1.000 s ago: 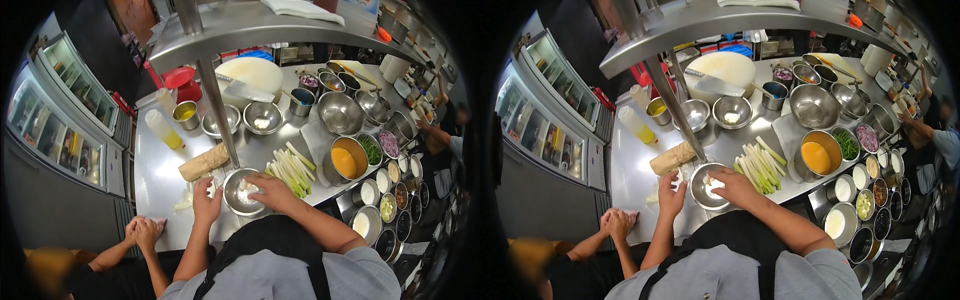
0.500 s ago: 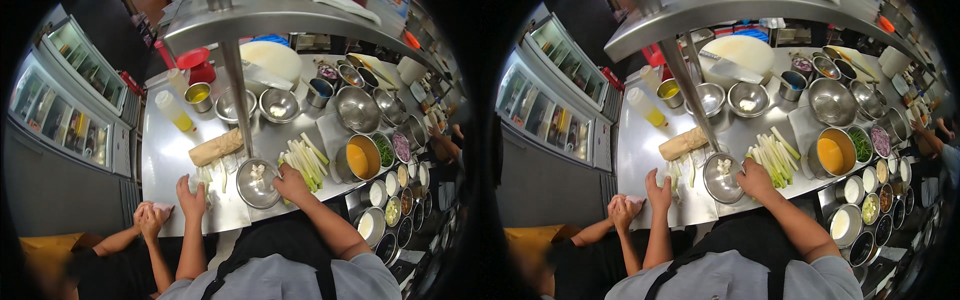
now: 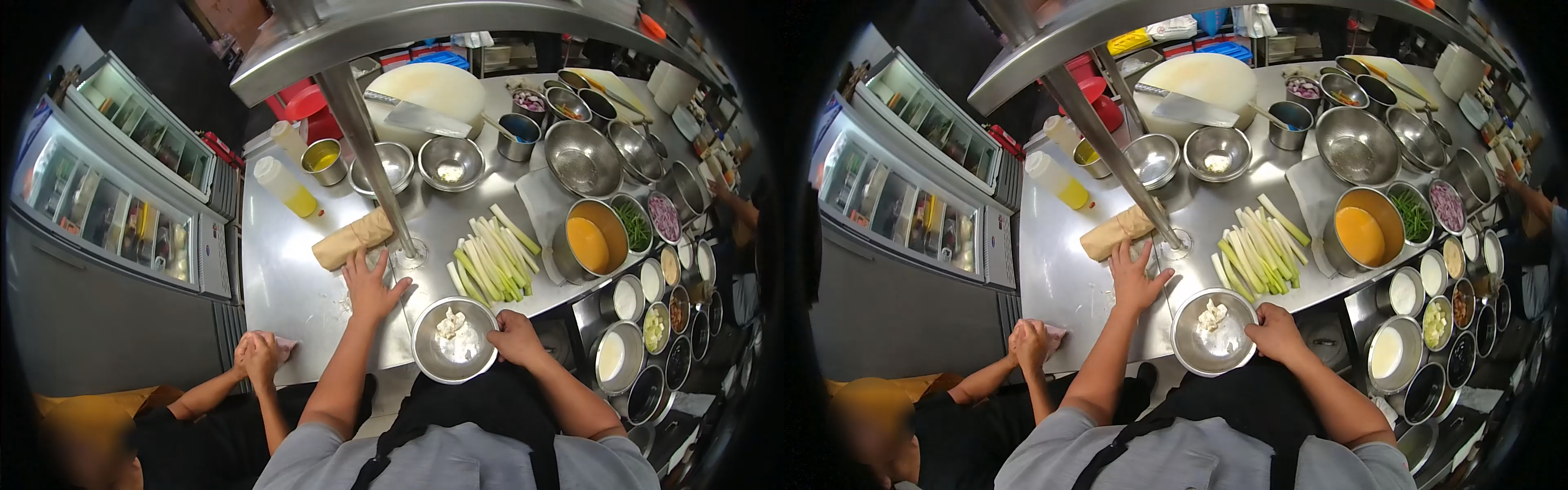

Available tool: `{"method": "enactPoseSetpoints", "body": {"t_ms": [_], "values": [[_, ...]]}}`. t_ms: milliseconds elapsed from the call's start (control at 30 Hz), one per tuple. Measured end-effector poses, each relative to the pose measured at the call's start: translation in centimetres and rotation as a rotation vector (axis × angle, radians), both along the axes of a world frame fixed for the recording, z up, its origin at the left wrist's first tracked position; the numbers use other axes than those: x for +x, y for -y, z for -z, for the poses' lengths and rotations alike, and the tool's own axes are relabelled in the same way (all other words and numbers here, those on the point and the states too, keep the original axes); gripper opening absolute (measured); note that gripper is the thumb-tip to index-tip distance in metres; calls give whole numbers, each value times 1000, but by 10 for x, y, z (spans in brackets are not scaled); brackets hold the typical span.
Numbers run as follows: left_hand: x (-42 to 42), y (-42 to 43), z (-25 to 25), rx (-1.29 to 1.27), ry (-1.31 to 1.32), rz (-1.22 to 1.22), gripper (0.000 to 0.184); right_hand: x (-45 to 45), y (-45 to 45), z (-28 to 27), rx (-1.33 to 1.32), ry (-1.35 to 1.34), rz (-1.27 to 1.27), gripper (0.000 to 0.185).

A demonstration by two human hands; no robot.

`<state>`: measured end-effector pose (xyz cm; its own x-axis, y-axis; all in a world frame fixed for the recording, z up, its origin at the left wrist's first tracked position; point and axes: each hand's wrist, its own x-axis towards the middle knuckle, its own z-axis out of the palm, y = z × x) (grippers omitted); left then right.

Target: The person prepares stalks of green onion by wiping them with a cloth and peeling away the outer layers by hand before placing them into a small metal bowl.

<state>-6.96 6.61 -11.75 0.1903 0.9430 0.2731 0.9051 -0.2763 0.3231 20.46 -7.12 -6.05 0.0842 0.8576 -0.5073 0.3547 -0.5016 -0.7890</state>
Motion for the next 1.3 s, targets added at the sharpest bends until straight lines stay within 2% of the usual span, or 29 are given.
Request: {"method": "enactPoseSetpoints", "body": {"t_ms": [33,67,100,167,200,233,300,367,467,533,600,667,833,933,1033,1067,1100,1133,1200,1233,1300], "values": [[2,-3,4,58,-56,34,69,1,7,0,0,-5,9,17],[2,-4,13,13,-130,53,54,2,15,2,-2,3,-2,17],[0,-5,19,11,-135,57,54,3,23,3,-5,12,-14,17],[-2,-2,24,74,-14,72,38,4,38,7,-30,-16,-42,17],[3,5,24,159,39,39,24,5,47,9,-55,-42,-68,17],[7,11,24,154,31,49,24,6,55,16,-59,-51,-58,17],[8,23,31,105,-9,-122,17,3,71,29,-215,-137,-165,17],[11,33,35,181,-10,-97,14,-3,83,42,-257,-165,-183,18],[19,66,29,13,0,-94,16,-24,94,80,-288,-125,-194,19],[35,113,30,-33,140,-48,11,-36,95,83,-200,-122,-91,19],[58,169,29,18,252,173,9,-39,98,100,-154,-174,-52,19],[71,207,37,-165,147,154,19,-41,109,101,-112,-198,-8,17],[74,230,26,-282,45,265,34,-40,120,110,-95,-213,63,13],[55,211,9,-181,217,225,27,-44,121,122,-75,-315,172,11],[20,165,4,-205,536,-14,22,-47,120,138,-63,-252,164,11],[-6,141,18,122,348,60,30,-47,119,140,-68,-248,173,11],[-20,125,18,132,299,-84,41,-47,120,142,-69,-218,173,14],[-45,107,34,101,189,-247,67,-48,121,144,-73,-188,174,18],[-71,82,47,-40,-6,-603,89,-47,122,148,-102,-152,187,18],[-72,71,49,-51,-2,-591,89,-45,120,149,-118,-118,192,18],[-59,54,28,-137,-36,-483,100,-40,119,151,-116,-99,230,19]]}}
